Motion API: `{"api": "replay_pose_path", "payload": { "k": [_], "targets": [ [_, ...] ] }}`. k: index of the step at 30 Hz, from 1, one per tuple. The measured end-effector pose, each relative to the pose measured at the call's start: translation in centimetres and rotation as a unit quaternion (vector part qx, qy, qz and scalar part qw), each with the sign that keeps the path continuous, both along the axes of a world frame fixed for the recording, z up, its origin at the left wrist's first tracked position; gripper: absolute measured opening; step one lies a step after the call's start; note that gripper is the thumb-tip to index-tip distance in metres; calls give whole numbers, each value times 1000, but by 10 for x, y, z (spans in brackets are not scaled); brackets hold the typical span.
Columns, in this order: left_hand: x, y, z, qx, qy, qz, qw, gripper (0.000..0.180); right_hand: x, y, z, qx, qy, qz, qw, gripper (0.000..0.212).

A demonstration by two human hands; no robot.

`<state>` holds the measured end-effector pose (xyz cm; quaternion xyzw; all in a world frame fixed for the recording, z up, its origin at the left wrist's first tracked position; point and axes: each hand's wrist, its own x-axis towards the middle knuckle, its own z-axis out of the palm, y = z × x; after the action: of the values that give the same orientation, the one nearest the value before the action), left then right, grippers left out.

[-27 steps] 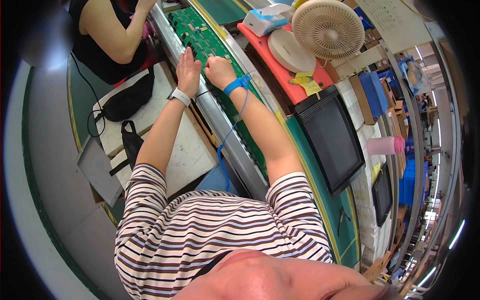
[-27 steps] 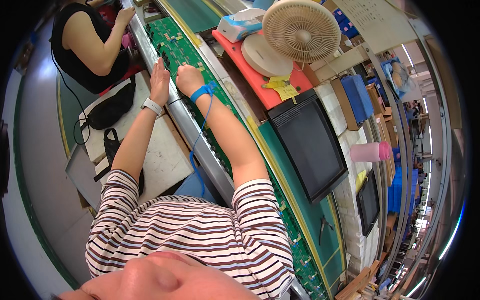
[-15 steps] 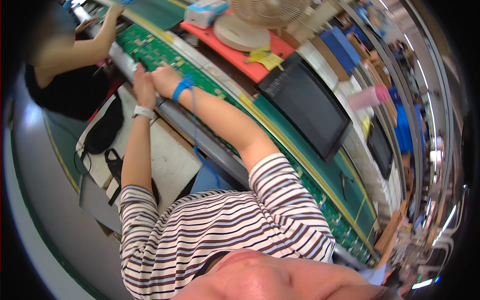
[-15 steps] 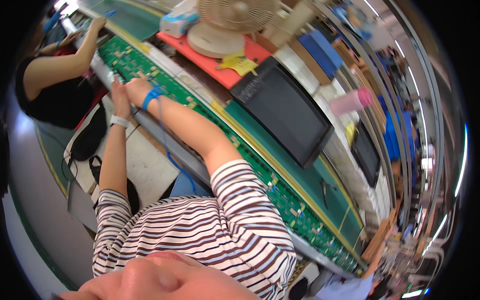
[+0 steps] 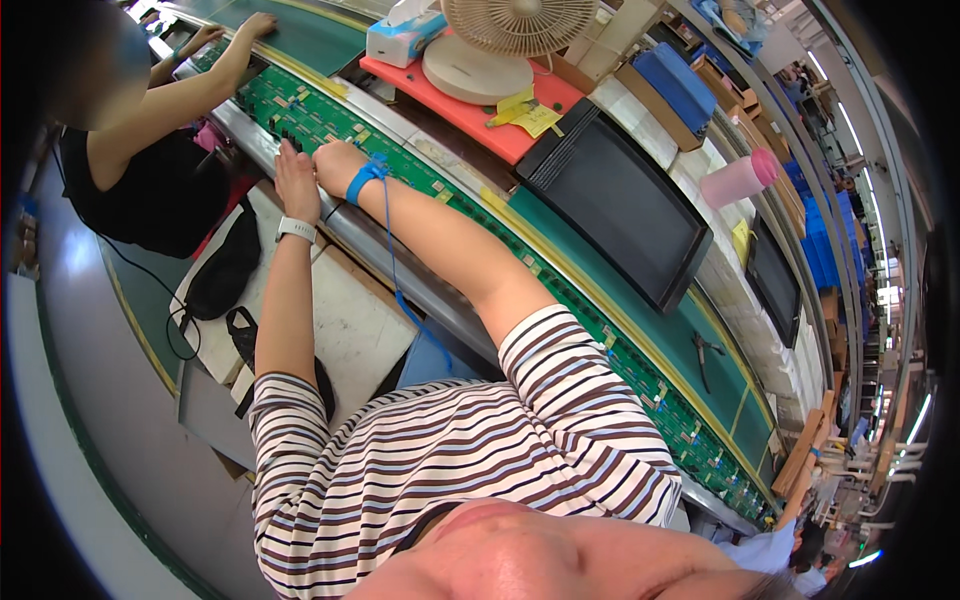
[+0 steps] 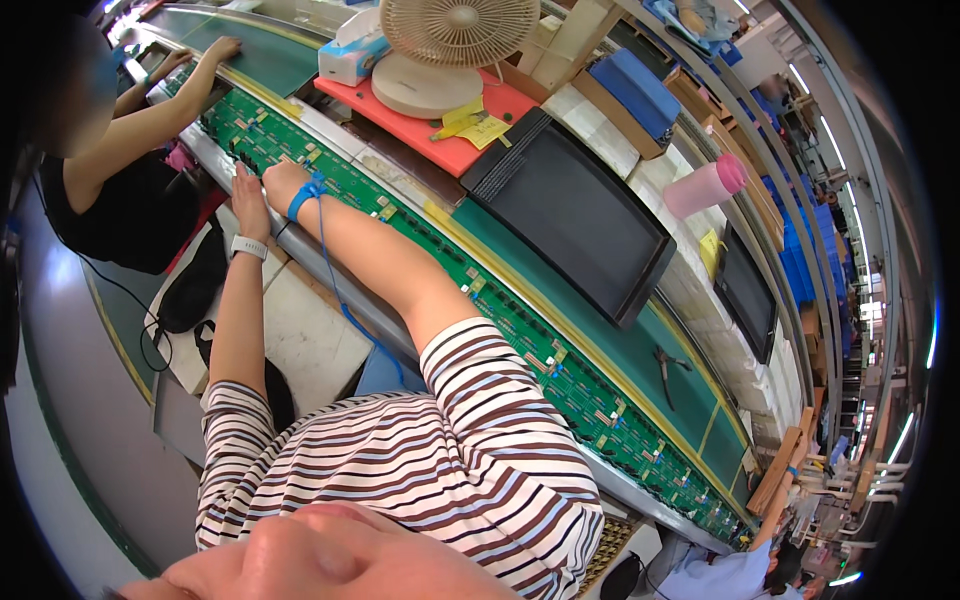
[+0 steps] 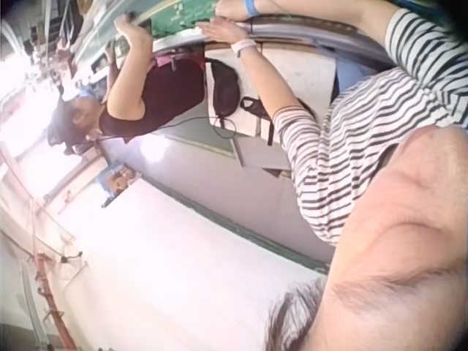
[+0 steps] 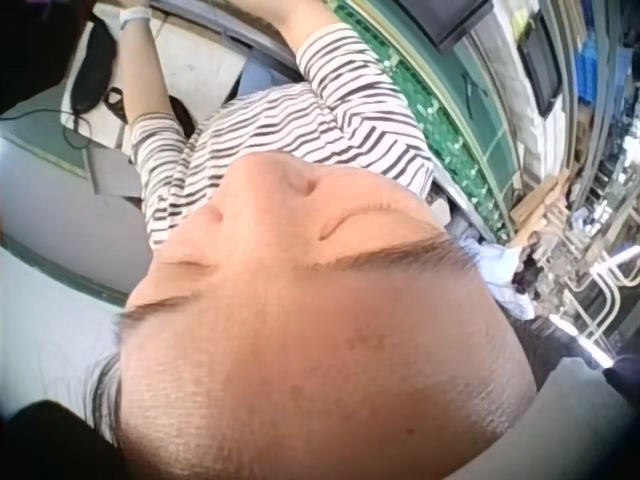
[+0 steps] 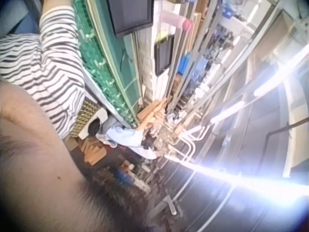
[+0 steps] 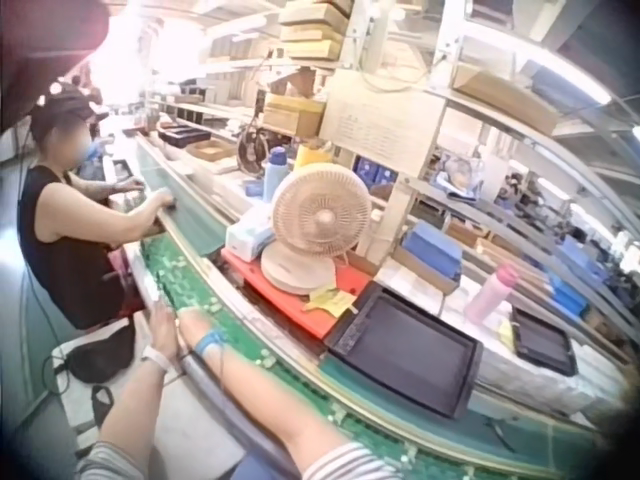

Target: Assembling electronic components on printed circuit boards at an industrial assembly line.

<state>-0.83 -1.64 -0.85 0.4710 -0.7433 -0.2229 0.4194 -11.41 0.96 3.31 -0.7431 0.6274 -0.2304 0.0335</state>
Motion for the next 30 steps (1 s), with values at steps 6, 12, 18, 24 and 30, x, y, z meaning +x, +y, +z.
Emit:
{"api": "replay_pose_path", "payload": {
  "k": [6, 12, 18, 24, 30],
  "targets": [
    [5, -1, 0, 13, 3, 2, 1000, 67, -51, 69, 40, -6, -274, 7, 962, 25],
    [15, -6, 2, -19, -130, 25, 991, 62, -126, 237, 77, 49, -323, -89, 941, 20],
    [-29, 9, 45, -45, -341, -25, 939, 60, -120, 400, 75, 44, -238, -107, 964, 11],
    [-47, -109, -36, -213, -575, -200, 764, 54, -119, 481, 27, -108, -126, -121, 979, 9],
    [-45, -111, -18, -138, -639, -173, 736, 50, -125, 540, 18, -171, -72, -182, 966, 9]
  ]
}}
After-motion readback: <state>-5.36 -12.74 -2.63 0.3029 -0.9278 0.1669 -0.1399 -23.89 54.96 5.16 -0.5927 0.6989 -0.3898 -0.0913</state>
